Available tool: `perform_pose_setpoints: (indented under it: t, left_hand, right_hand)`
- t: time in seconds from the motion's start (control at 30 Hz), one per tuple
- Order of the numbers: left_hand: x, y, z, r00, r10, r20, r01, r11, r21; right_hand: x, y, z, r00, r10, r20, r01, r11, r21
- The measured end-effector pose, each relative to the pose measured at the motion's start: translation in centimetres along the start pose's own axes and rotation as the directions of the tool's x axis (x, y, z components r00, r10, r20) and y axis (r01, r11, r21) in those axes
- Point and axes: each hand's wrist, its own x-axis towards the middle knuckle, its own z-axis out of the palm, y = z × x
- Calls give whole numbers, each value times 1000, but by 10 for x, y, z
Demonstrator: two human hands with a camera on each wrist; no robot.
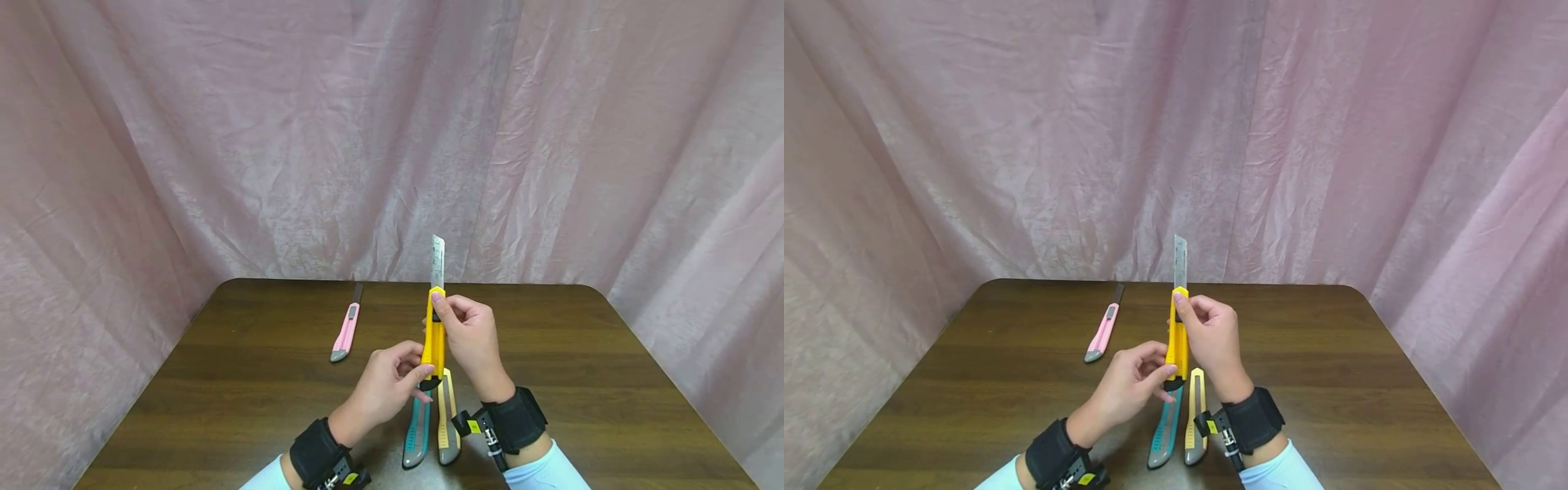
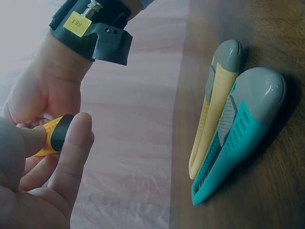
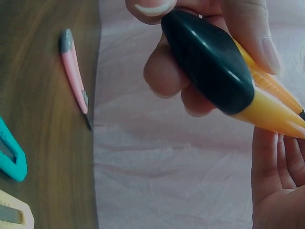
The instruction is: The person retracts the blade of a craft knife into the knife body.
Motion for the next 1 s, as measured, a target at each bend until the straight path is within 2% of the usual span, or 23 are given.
perform_pose_setpoints:
  t: [0.33, 0.67, 1.0]
  left_hand:
    - [-1, 1, -1, 1000, -8, 7, 8, 1000, 16]
    - [-2, 0, 0, 1000, -23, 4, 23, 1000, 13]
    - [-1, -1, 2, 1000, -17, 1, 17, 1000, 0]
  right_hand:
    - [-1, 1, -1, 1000, -6, 5, 6, 1000, -23]
    - [-2, 2, -1, 1000, 18, 4, -18, 999, -45]
    - [-3, 3, -2, 999, -49, 16, 50, 998, -26]
